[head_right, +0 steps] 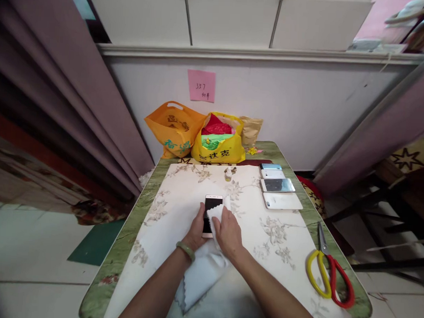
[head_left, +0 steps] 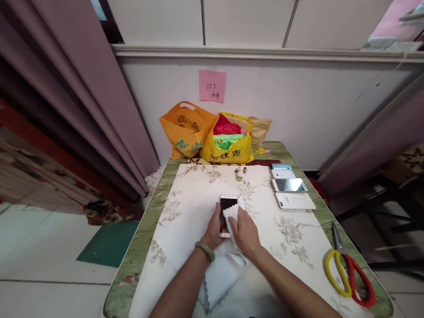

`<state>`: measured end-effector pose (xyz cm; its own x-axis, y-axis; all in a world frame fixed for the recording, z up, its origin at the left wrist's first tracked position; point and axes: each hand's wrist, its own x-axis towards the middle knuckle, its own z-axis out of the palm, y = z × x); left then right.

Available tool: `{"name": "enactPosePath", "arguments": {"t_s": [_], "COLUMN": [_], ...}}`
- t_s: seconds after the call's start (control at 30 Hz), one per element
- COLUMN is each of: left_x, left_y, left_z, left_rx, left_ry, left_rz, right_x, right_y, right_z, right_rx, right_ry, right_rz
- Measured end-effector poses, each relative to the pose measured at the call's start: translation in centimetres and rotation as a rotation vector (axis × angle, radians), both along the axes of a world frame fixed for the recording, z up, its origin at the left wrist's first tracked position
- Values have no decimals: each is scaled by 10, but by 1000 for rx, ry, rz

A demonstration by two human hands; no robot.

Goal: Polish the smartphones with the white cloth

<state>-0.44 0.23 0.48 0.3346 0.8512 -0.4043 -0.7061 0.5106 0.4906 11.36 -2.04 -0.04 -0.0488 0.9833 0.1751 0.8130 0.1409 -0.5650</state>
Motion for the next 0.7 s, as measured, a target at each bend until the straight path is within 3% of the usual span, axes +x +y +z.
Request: {"name": "enactPosePath", "arguments": {"t_s": [0.13,0.3,0.4,0.5,0.6,0.7], "left_x": [-3,-10,-14,-16,-15,-10], "left_y": [4,8,8,7,5,-1], "left_z": [-5,-6,-3,0,-1,-2], "left_rx": [3,-9,-30,-36,-25,-34], "left_ry": [-102,-145,-100,-52,-52,-112], "left_rz": [42,-53,-101,-118,-130,-91], "right_x": [28,64,74,76,67,47], "right_y": [-3,4,-2,-12,-21,-25], "right_z": [4,23,24,18,18,28], "right_rx": [48,51,-55,-174,-165,-101], "right_ry": [225,362,481,655,765,821], "right_rz": [75,-185,-297,-418,-507,-342]}}
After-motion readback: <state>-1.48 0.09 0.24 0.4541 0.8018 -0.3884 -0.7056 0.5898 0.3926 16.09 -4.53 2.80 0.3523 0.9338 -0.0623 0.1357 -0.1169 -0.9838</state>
